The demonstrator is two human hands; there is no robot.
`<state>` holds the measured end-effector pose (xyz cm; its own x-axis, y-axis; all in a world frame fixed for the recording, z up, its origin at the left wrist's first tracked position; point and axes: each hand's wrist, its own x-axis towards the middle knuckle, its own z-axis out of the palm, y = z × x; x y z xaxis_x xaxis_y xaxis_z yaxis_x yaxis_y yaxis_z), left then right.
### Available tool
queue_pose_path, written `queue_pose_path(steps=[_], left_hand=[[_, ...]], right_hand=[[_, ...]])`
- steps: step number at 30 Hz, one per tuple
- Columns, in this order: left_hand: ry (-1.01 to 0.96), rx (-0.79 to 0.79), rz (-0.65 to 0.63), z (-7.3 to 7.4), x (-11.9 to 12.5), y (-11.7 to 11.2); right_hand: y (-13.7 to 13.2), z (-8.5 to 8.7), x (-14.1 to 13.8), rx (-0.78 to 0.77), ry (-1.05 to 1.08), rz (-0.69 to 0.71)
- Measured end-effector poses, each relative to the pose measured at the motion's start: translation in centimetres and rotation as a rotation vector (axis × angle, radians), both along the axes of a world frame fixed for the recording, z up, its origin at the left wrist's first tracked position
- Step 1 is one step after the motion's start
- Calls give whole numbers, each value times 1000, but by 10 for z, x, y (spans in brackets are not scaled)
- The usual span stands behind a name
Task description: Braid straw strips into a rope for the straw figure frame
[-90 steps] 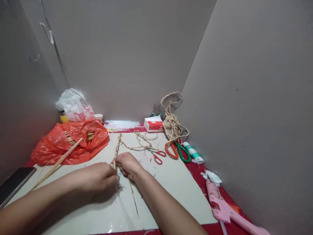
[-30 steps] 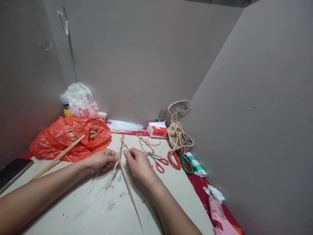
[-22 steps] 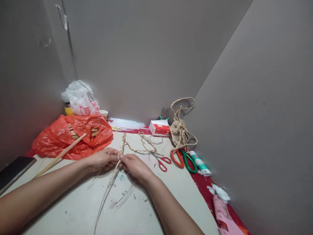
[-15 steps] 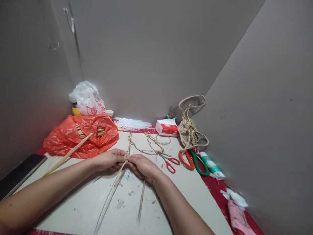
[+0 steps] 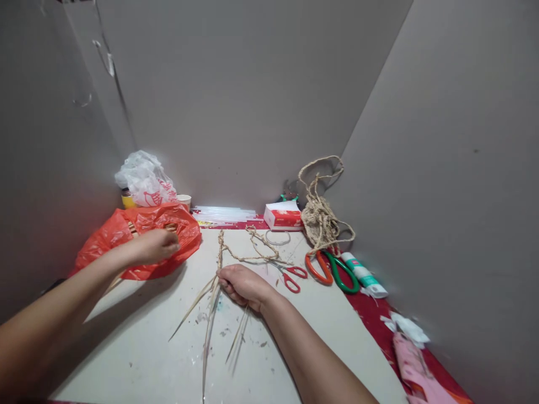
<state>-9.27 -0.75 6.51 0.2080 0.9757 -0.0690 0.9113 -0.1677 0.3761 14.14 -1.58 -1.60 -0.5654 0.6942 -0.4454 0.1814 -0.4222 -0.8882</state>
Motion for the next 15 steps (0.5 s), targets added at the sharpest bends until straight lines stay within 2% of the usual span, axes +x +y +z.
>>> queue_pose_path(steps=[3,6,9,12,15], left_hand=[[189,151,190,6,-28,2],[310,202,327,-9,-50,-3],[312,229,361,-26,-63,-11],[41,199,313,-28,-64,-18],[-426,-14,218,-16,-51,-25]], right_hand=[[1,-1,1,1,-15,6],[2,-3,1,22,-15,27],[2,-2,2,20,-14,37],[2,-2,3,5,-10,39],[2,0,3,4,-5,41]])
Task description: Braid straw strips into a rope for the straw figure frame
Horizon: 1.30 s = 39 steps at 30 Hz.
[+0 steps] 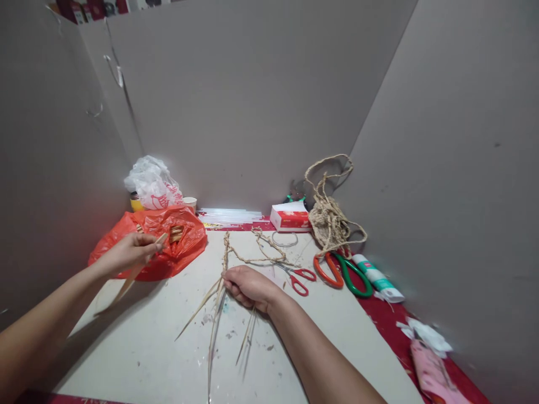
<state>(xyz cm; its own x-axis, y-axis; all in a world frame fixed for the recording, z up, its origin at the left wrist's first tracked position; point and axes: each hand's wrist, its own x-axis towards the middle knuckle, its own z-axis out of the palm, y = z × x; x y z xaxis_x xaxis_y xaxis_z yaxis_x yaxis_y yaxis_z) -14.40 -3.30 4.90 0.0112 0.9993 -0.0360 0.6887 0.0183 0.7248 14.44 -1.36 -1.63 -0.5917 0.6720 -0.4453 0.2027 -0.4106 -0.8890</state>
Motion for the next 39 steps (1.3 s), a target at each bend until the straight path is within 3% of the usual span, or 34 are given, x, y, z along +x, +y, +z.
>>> queue_pose_path(steps=[4,8,11,15,20,26,34,39], left_hand=[[-428,-198,-133,7,33,-6],[-708,-362,-156,-10,68,-4],[-810,-430,-126,-28,89,1],[-848,-476,-85,-41,107,11],[-861,-490,-106,-45,114,17],[-845,-452,-73,-45,111,16],[-878,-563,-63,-44,113,9],[-905,-608,-121,-42,115,10]], right_hand=[[0,1,0,-27,3,-2],[0,3,0,-28,32,-1],[1,2,2,-28,55,5],[2,0,4,-32,82,6],[3,-2,5,-32,98,13],[3,-3,6,-39,112,9],[3,-3,7,-26,134,19],[3,-3,7,-22,152,17]])
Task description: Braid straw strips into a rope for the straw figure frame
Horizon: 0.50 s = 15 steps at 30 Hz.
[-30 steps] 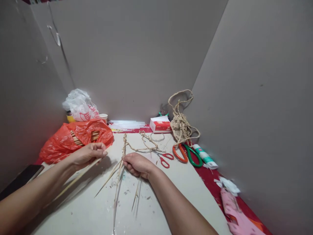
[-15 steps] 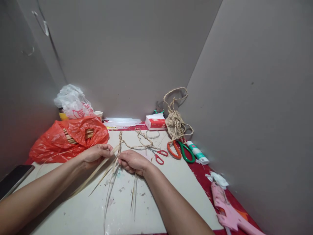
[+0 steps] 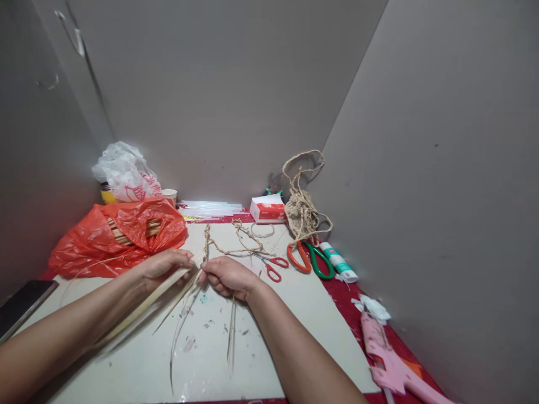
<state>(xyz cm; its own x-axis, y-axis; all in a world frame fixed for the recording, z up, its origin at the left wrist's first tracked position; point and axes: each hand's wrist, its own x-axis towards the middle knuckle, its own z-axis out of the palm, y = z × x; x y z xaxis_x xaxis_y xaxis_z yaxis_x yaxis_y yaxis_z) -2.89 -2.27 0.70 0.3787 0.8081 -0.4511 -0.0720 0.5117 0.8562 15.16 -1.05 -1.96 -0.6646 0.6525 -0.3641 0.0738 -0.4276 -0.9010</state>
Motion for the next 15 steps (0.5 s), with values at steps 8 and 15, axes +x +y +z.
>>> queue_pose_path(steps=[8,15], left_hand=[[80,51,0,-5,-3,4],[93,10,-59,-16,-5,6]], right_hand=[[0,-3,2,1,7,-12],[-1,-3,-1,36,-29,-26]])
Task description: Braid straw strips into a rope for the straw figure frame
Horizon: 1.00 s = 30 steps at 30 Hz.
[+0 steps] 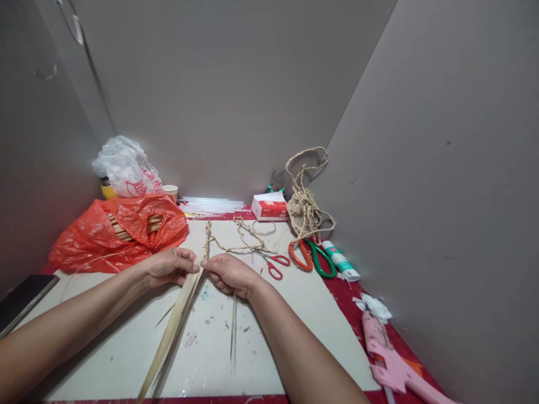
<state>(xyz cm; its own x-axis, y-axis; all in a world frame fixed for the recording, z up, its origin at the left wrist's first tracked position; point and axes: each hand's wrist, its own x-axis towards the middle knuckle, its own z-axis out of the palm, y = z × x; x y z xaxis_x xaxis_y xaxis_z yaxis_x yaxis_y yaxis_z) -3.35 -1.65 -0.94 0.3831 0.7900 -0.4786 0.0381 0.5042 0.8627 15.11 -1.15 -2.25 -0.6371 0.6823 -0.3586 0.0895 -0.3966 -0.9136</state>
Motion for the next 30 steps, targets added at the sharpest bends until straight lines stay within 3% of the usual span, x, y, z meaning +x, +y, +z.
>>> queue_pose_path(steps=[13,20,26,28,30], left_hand=[[46,-6,-35,3,3,-2],[187,84,111,7,14,-12],[177,152,156,3,16,-18],[137,220,158,7,15,-22],[87,318,152,22,15,-26]], right_hand=[[-4,-4,-7,124,-130,-50],[-7,-5,-11,159,-162,-131],[-10,-1,-15,177,-205,-156],[-10,-1,-16,196,-249,-179],[-11,0,-17,213,-290,-191]])
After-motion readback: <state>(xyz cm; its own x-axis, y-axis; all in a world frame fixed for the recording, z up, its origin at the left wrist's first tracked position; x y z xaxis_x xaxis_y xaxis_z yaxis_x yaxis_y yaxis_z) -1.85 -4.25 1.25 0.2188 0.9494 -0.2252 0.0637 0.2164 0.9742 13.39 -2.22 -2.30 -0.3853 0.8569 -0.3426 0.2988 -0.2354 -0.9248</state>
